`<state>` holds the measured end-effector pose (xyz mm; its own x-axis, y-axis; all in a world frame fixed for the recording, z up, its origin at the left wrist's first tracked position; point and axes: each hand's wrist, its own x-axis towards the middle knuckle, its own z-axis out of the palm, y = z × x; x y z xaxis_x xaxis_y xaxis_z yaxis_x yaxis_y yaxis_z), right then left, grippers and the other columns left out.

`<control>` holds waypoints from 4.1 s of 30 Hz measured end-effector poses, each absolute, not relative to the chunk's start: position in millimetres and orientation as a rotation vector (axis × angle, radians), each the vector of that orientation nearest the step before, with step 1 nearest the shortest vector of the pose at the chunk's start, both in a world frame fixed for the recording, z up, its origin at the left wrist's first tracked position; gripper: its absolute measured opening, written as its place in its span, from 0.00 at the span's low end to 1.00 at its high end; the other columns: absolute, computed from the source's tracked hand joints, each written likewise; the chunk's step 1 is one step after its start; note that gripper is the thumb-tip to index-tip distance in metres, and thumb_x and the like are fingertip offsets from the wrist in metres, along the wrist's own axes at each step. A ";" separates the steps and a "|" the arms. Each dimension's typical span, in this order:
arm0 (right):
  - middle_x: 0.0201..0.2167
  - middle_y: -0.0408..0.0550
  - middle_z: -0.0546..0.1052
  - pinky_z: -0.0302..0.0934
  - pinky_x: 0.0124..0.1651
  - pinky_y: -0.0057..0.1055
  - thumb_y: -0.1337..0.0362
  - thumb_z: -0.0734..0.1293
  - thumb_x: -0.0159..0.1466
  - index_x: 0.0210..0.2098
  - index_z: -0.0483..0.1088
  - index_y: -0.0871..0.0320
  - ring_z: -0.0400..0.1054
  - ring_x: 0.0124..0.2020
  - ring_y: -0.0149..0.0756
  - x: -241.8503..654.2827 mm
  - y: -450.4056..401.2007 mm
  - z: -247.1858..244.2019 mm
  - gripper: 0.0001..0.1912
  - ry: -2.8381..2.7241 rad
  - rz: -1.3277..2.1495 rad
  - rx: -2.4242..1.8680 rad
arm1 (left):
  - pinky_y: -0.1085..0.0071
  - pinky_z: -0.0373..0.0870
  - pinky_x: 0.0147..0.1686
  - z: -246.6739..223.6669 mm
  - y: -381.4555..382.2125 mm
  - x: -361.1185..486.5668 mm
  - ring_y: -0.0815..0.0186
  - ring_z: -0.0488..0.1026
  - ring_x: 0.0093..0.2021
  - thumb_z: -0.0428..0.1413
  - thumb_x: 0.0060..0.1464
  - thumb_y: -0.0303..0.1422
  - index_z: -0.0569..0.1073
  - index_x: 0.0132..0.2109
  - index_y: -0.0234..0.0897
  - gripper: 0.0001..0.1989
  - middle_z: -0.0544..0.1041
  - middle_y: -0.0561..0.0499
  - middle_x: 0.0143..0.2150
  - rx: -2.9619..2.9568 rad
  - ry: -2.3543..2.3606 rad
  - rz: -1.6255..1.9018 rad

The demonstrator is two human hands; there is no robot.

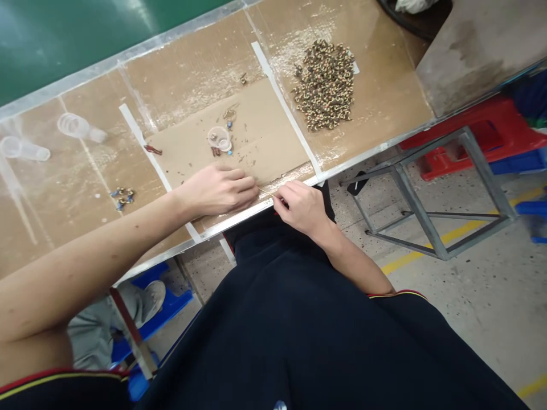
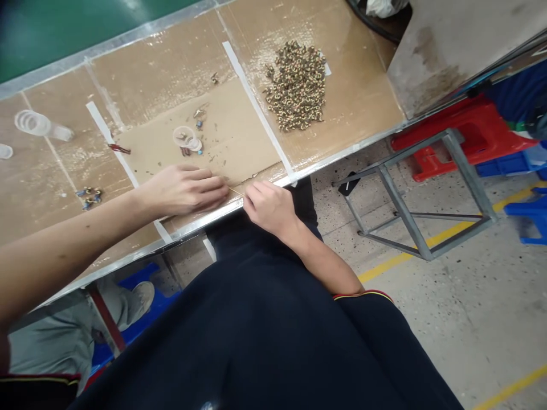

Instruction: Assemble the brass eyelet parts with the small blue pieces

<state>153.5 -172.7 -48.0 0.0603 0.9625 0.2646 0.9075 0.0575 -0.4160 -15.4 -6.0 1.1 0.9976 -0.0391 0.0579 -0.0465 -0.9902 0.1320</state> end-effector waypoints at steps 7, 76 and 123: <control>0.30 0.49 0.78 0.51 0.34 0.36 0.66 0.60 0.71 0.30 0.71 0.57 0.67 0.34 0.37 156.7 -170.6 -40.3 0.14 -1.889 0.293 -1.900 | 0.67 0.63 0.27 3.1 -11.9 -22.4 0.64 0.73 0.31 0.48 0.71 0.38 0.79 0.42 0.41 0.16 0.77 0.48 0.32 3.148 -0.102 -0.014; 0.22 0.39 0.70 0.56 0.25 0.29 0.70 0.70 0.65 0.34 0.74 0.54 0.62 0.22 0.29 171.5 -174.7 -13.5 0.05 -1.391 0.598 -1.174 | 0.77 0.65 0.22 4.9 -112.0 -21.3 0.75 0.66 0.23 0.66 0.56 0.26 0.71 0.29 0.37 0.12 0.70 0.58 0.24 1.849 0.827 1.300; 0.20 0.38 0.75 0.57 0.20 0.30 0.77 0.72 0.58 0.31 0.73 0.53 0.63 0.17 0.29 166.8 -153.0 7.0 0.11 -1.571 0.399 -1.197 | 0.74 0.72 0.25 14.8 -96.4 -15.8 0.72 0.73 0.26 0.63 0.58 0.25 0.77 0.39 0.39 0.04 0.78 0.54 0.31 1.885 0.960 1.368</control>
